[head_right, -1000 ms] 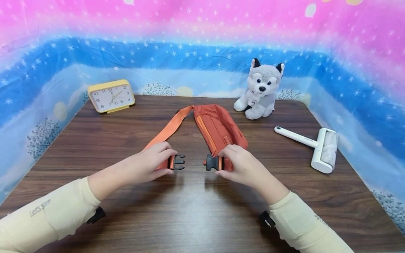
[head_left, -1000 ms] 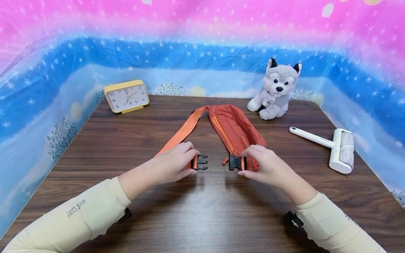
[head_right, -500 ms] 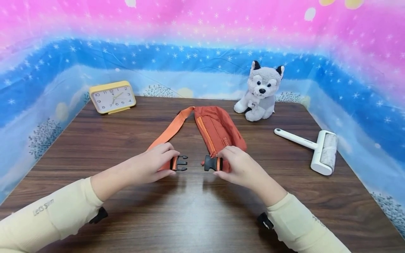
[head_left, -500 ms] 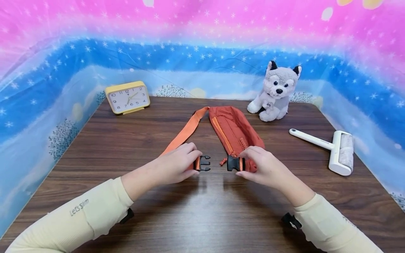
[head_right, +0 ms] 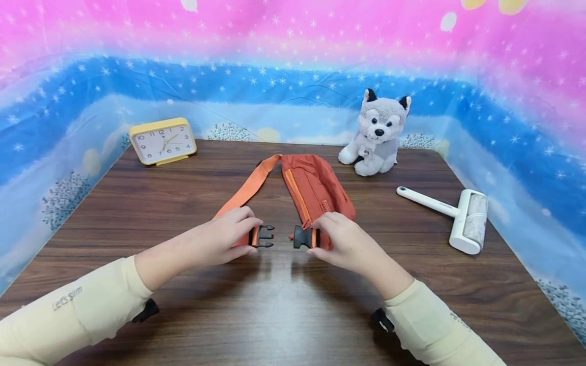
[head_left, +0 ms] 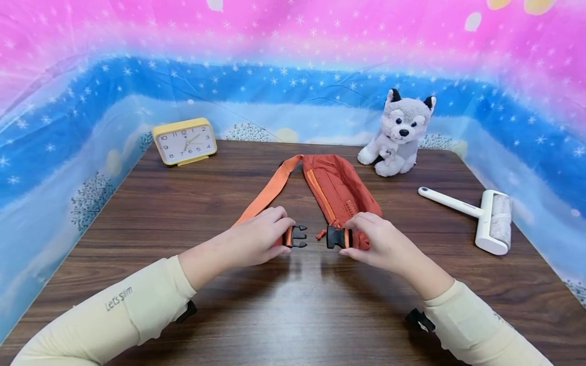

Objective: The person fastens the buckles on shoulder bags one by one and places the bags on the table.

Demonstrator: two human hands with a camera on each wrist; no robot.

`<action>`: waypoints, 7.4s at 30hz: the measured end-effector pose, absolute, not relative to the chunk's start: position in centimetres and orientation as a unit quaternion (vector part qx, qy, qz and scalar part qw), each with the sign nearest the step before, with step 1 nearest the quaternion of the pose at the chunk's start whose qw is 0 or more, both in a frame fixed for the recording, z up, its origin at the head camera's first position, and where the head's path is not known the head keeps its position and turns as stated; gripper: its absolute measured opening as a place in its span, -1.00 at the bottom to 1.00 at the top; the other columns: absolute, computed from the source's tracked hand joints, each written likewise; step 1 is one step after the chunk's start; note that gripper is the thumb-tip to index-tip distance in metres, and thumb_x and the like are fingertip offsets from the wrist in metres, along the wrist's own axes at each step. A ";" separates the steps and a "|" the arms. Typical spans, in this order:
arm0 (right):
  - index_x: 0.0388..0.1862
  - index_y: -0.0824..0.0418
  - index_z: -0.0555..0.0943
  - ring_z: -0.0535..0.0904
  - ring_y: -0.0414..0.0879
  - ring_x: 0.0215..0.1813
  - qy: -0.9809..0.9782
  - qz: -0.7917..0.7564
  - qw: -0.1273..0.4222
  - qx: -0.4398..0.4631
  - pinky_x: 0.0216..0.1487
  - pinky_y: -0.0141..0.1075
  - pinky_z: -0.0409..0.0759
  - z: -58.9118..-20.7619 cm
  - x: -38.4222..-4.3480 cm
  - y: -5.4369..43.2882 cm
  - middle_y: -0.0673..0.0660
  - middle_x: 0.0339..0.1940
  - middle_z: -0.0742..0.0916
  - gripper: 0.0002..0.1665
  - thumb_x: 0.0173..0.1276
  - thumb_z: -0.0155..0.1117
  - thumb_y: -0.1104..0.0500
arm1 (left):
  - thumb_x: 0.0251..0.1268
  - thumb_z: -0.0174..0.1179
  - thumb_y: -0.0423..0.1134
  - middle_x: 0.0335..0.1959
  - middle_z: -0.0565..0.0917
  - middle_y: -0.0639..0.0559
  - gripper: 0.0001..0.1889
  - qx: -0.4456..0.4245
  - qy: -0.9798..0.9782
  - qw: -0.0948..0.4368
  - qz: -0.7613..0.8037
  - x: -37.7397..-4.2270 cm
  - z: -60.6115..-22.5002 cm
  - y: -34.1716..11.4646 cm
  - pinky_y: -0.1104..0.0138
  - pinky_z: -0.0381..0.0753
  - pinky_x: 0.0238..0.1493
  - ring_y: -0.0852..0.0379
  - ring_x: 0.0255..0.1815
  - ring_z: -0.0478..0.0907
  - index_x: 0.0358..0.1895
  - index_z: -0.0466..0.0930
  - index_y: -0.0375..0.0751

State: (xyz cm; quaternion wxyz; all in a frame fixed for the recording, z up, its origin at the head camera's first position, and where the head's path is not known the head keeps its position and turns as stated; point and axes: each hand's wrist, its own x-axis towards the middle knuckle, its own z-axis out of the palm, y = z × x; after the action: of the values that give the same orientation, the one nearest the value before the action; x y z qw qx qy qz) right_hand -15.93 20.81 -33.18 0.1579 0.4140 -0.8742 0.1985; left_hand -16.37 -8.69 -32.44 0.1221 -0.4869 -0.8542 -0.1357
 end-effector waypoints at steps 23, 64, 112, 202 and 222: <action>-0.18 0.26 0.56 0.51 -0.14 -0.23 -0.857 0.203 0.183 0.438 -0.24 -0.24 0.53 -33.6 -16.3 20.7 0.07 -0.27 0.61 -0.49 -0.07 0.57 0.11 | 0.12 0.36 -0.15 -0.26 0.41 -0.01 -0.55 -0.485 -0.856 0.124 -0.129 -16.4 -32.4 -7.9 0.34 0.40 -0.26 0.10 -0.28 0.33 -0.01 0.49 -0.36; -0.17 0.27 0.57 0.54 -0.15 -0.20 -0.852 0.208 0.176 0.447 -0.20 -0.23 0.54 -33.5 -16.5 20.2 0.06 -0.27 0.62 -0.48 -0.06 0.57 0.08 | 0.16 0.33 -0.14 -0.24 0.42 -0.02 -0.56 -0.489 -0.854 0.126 -0.128 -16.5 -32.6 -7.1 0.32 0.41 -0.25 0.10 -0.26 0.34 -0.01 0.49 -0.36; -0.21 0.26 0.57 0.54 -0.14 -0.22 -0.834 0.212 0.178 0.478 -0.19 -0.26 0.53 -33.4 -17.0 19.1 0.06 -0.26 0.63 -0.50 -0.08 0.58 0.10 | 0.17 0.32 -0.12 -0.25 0.41 -0.01 -0.56 -0.483 -0.859 0.118 -0.123 -16.2 -32.6 -6.9 0.32 0.40 -0.24 0.11 -0.26 0.34 0.00 0.49 -0.35; -0.16 0.34 0.57 0.56 -0.12 -0.17 -0.791 0.248 0.203 0.522 -0.14 -0.28 0.53 -34.0 -17.3 18.7 0.09 -0.20 0.64 -0.46 -0.15 0.60 0.25 | 0.13 0.35 -0.13 -0.31 0.39 0.00 -0.54 -0.479 -0.854 0.132 -0.153 -16.1 -33.1 -6.9 0.38 0.42 -0.31 0.16 -0.33 0.34 -0.01 0.49 -0.36; -0.12 0.34 0.57 0.56 -0.12 -0.14 -0.798 0.245 0.187 0.518 -0.10 -0.30 0.51 -33.8 -17.1 18.7 0.11 -0.17 0.65 -0.47 -0.10 0.57 0.25 | 0.11 0.37 -0.15 -0.33 0.39 0.01 -0.55 -0.476 -0.853 0.145 -0.159 -16.1 -33.2 -6.8 0.39 0.42 -0.32 0.16 -0.36 0.34 -0.03 0.50 -0.38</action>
State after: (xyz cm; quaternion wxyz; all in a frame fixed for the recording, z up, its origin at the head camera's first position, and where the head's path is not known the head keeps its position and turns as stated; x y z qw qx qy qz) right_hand -17.15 18.67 -33.79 0.1870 0.5184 -0.7976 0.2451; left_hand -16.07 -6.84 -33.21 0.1446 -0.4760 -0.8528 -0.1587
